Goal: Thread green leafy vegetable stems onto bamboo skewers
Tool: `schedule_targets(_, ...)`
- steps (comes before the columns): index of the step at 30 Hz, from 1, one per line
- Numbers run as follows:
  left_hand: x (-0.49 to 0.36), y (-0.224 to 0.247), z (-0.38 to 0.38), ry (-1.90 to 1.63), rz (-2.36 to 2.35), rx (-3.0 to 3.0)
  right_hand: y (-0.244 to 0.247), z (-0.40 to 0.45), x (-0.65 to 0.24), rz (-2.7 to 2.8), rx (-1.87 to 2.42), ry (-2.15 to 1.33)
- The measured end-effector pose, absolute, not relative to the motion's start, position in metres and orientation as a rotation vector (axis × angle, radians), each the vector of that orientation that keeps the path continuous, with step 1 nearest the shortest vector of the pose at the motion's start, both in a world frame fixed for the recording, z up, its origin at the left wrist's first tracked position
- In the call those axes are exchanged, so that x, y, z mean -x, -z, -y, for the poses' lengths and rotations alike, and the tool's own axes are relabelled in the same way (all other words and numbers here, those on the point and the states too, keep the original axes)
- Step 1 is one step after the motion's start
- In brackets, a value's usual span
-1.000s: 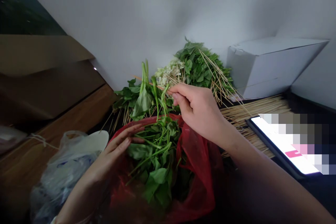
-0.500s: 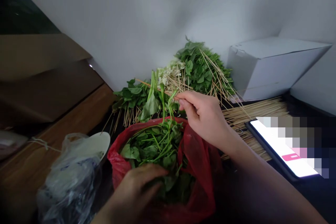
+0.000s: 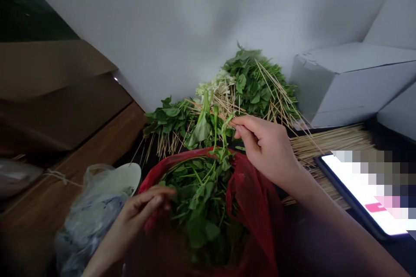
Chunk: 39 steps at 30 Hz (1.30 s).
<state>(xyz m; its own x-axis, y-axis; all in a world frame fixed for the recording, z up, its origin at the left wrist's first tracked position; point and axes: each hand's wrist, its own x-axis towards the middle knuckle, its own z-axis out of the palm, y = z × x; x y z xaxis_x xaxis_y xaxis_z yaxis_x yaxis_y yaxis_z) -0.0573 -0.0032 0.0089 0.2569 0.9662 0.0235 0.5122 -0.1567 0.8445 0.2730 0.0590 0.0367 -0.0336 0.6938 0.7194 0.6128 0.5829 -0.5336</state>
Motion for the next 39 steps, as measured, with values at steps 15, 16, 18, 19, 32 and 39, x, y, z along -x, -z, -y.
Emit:
schedule_targets(15, 0.069, -0.020, -0.017, -1.163, -1.368, -1.479, -0.032, -0.065, -0.274, 1.731, 1.089, -0.037)
schedule_targets(16, 0.076, -0.023, -0.014, -1.270, -1.316, -1.330, -0.033, -0.064, -0.274, 1.730, 1.086, -0.031)
schedule_targets(18, 0.082, -0.025, -0.012, -1.400, -1.235, -1.139, -0.034, -0.063, -0.273, 1.731, 1.076, -0.022)
schedule_targets(19, 0.082, -0.023, -0.012, -1.405, -1.224, -1.105, -0.035, -0.063, -0.273, 1.732, 1.072, -0.020)
schedule_targets(32, 0.008, 0.003, -0.063, -0.634, -1.508, -2.136, -0.035, -0.061, -0.269, 1.746, 1.016, -0.004)
schedule_targets(39, 0.006, 0.028, -0.089, -0.587, -1.730, -2.209, -0.033, -0.062, -0.269, 1.747, 1.014, -0.014)
